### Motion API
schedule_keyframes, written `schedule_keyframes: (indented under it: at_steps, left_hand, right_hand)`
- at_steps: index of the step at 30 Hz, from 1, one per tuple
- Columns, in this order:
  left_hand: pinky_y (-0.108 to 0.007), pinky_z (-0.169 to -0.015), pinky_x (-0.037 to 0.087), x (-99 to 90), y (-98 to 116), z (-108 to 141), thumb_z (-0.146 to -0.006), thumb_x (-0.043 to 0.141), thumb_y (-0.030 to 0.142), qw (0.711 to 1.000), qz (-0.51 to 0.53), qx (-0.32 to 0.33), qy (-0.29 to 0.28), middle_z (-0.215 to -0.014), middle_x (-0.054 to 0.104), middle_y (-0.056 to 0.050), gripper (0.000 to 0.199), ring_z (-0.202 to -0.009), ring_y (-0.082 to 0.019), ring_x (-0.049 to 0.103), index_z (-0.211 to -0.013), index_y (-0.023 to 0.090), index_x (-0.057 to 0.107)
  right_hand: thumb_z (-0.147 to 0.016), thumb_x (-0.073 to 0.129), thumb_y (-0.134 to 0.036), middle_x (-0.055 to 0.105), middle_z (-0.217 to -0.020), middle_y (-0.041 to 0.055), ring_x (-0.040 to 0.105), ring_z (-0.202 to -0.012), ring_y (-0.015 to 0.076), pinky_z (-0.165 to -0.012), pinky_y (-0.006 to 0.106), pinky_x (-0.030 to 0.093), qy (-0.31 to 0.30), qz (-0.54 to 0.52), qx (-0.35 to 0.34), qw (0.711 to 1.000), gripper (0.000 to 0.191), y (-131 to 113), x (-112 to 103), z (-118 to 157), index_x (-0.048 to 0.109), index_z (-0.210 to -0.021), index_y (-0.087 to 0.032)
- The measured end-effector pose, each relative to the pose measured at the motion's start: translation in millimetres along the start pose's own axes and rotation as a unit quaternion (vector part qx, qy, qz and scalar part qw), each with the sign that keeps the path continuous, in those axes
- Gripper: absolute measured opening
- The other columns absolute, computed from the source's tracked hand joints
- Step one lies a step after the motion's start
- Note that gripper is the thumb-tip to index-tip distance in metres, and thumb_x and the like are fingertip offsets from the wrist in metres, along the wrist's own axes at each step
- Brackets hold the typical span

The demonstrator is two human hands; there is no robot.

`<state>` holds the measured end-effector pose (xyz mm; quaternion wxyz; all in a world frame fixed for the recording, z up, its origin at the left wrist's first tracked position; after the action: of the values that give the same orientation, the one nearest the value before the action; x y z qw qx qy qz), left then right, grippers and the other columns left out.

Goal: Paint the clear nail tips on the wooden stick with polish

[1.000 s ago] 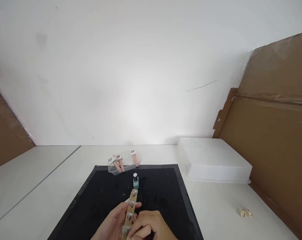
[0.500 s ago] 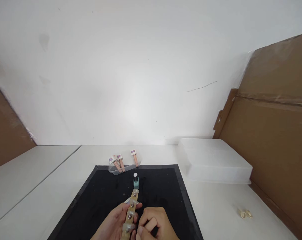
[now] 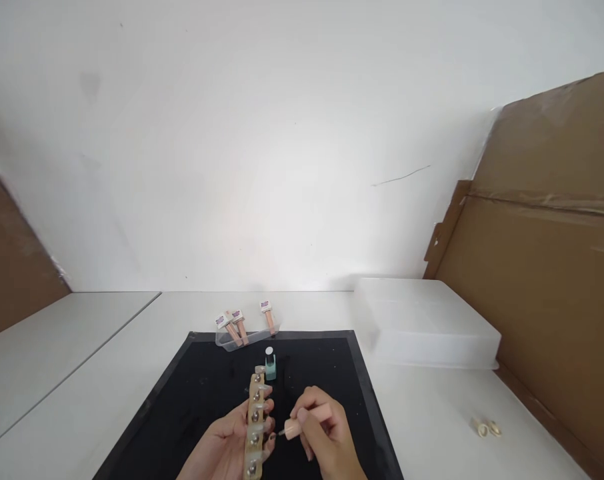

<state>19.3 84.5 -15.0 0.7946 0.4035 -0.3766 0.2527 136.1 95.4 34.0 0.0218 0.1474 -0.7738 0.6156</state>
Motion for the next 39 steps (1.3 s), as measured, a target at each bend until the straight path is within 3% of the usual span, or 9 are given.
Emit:
schedule_keyframes:
  at_steps: [4,7,12,16,23,29,34,39]
  left_hand:
    - [-0.041,-0.090,0.039,-3.0,1.2,-2.1,-0.057,0.051,-0.005,1.000,0.017,0.010,0.017,-0.086,0.062,-0.002,0.046,-0.079,-0.016,0.060,-0.098,0.015,0.054]
    - [-0.050,-0.094,0.035,-4.8,2.6,-2.5,-0.060,0.055,-0.003,0.999,0.012,0.021,0.031,-0.104,0.060,-0.004,0.057,-0.091,-0.021,0.059,-0.111,0.021,0.050]
    - [-0.053,-0.093,0.035,4.1,0.0,-0.4,-0.068,0.060,0.014,1.000,-0.024,0.009,-0.018,-0.137,0.037,-0.004,0.051,-0.108,-0.029,0.052,-0.114,0.029,0.048]
    - [-0.047,-0.091,0.038,8.2,-6.2,2.9,-0.069,0.062,0.026,0.997,-0.071,-0.024,-0.037,-0.126,0.049,-0.008,0.041,-0.102,-0.027,0.057,-0.109,0.023,0.052]
    - [-0.039,-0.079,0.047,9.5,-2.3,6.5,-0.071,0.060,0.026,0.996,-0.087,-0.025,-0.006,-0.102,0.062,-0.008,0.035,-0.089,-0.019,0.061,-0.105,0.019,0.054]
    - [-0.039,-0.074,0.049,2.5,-0.4,2.0,-0.069,0.063,0.027,0.997,-0.071,-0.007,0.002,-0.126,0.049,-0.005,0.058,-0.088,-0.019,0.061,-0.122,0.033,0.041]
    - [-0.038,-0.075,0.049,1.0,-1.9,0.1,-0.070,0.062,0.025,0.998,-0.060,-0.012,0.001,-0.119,0.054,-0.005,0.064,-0.090,-0.019,0.060,-0.127,0.035,0.035]
    - [-0.036,-0.073,0.049,3.8,-2.7,0.6,-0.071,0.060,0.024,0.998,-0.056,-0.019,-0.003,-0.112,0.059,-0.005,0.062,-0.088,-0.019,0.061,-0.127,0.032,0.035]
  right_hand:
    - [-0.078,0.056,-0.049,0.040,-0.054,-0.0071,0.028,-0.032,0.0031,-0.035,0.018,0.019,0.009,-0.061,0.020,0.998,0.034,7.9,-3.0,-3.3,0.057,-0.072,-0.016]
    - [-0.076,0.058,-0.050,0.039,-0.052,-0.0080,0.029,-0.032,0.0033,-0.035,0.018,0.021,0.021,-0.088,0.037,0.995,0.034,9.7,-4.8,-4.2,0.056,-0.074,-0.016]
    - [-0.077,0.058,-0.051,0.037,-0.041,-0.0103,0.027,-0.032,0.0045,-0.035,0.017,0.021,0.033,-0.120,0.045,0.991,0.036,6.2,-6.4,-2.8,0.057,-0.082,-0.015]
    - [-0.075,0.060,-0.052,0.047,-0.048,-0.0066,0.028,-0.033,0.0041,-0.034,0.017,0.022,0.047,-0.144,0.057,0.987,0.036,3.0,-7.2,-1.5,0.058,-0.083,-0.017]
    - [-0.076,0.063,-0.043,0.046,-0.050,-0.0062,0.032,-0.033,0.0035,-0.035,0.017,0.025,0.012,-0.149,0.032,0.988,0.027,3.9,-5.3,-3.8,0.062,-0.080,-0.017]
    - [-0.074,0.061,-0.048,0.045,-0.057,-0.0045,0.031,-0.030,0.0028,-0.031,0.017,0.022,-0.030,-0.127,-0.007,0.991,0.033,3.3,-0.1,-5.9,0.063,-0.069,-0.016]
    - [-0.074,0.062,-0.047,0.041,-0.050,-0.0060,0.032,-0.034,0.0047,-0.035,0.018,0.023,-0.026,-0.112,0.032,0.993,0.032,0.5,4.3,-1.5,0.062,-0.070,-0.015]
    - [-0.073,0.063,-0.048,0.044,-0.057,-0.0049,0.032,-0.034,0.0024,-0.034,0.016,0.023,-0.055,-0.086,0.023,0.994,0.032,0.4,9.6,1.2,0.064,-0.072,-0.016]
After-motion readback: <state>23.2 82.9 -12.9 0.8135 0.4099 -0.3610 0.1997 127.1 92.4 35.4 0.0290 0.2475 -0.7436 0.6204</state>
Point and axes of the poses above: each hand's wrist, its own z-axis away from the middle knuckle, its own x-axis out of the palm, y = z × x, the point moved 9 cm from there along -z, towards the middle knuckle
